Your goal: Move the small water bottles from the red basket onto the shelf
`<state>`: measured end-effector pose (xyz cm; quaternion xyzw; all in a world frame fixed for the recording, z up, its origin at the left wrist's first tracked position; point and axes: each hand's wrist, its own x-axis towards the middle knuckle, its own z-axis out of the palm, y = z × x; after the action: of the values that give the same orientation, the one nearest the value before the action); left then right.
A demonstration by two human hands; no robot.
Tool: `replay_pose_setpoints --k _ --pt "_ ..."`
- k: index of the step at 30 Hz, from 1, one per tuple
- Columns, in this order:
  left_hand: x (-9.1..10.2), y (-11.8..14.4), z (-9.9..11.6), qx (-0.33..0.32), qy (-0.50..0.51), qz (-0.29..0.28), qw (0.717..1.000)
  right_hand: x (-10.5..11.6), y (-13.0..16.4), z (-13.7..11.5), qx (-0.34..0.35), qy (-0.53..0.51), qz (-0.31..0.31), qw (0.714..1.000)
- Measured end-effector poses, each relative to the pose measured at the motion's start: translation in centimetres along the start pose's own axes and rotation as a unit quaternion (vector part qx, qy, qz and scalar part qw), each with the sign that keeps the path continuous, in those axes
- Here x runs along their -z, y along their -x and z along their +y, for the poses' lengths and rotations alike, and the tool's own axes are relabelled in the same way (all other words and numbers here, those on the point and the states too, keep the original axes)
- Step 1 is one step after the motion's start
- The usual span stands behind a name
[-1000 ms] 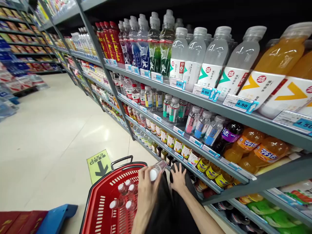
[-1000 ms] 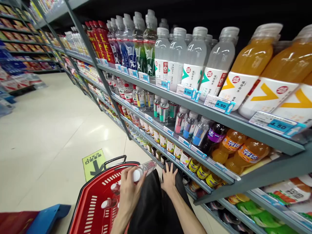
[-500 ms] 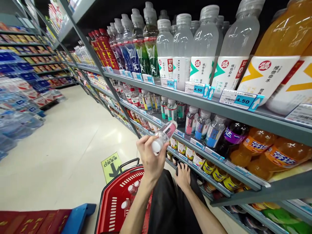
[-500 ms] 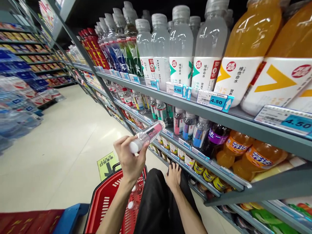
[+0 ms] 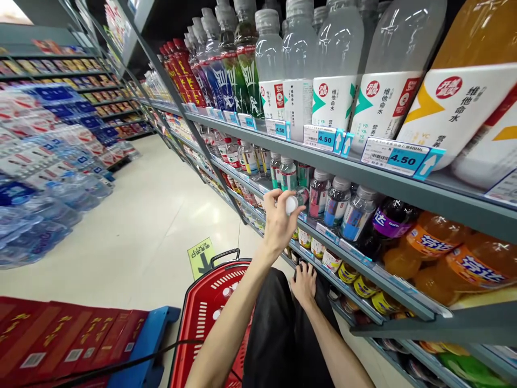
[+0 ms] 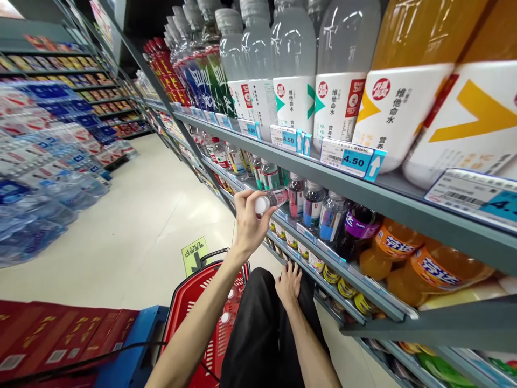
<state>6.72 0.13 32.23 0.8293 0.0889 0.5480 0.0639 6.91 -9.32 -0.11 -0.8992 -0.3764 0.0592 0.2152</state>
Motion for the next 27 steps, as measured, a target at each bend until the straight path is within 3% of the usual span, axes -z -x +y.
replay_pose_setpoints --k 6,14,22,27 --pt "-1.5 -0.9 -0.9 0.035 -0.002 -0.065 0.997 -0.4 0.0 0.4 0.004 -0.003 0.011 1.0" --pt "-3.3 -3.9 -2.1 0.088 0.016 -0.06 0.994 -0.4 0.0 0.5 0.009 -0.006 0.011 1.0" --pt "-4.8 -6.3 -3.4 0.088 0.002 -0.096 0.991 -0.1 0.0 0.4 0.008 -0.003 0.011 1.0" --pt "-5.5 -7.7 -4.0 0.042 0.003 -0.156 0.987 -0.1 -0.1 0.1 0.009 0.0 0.007 1.0"
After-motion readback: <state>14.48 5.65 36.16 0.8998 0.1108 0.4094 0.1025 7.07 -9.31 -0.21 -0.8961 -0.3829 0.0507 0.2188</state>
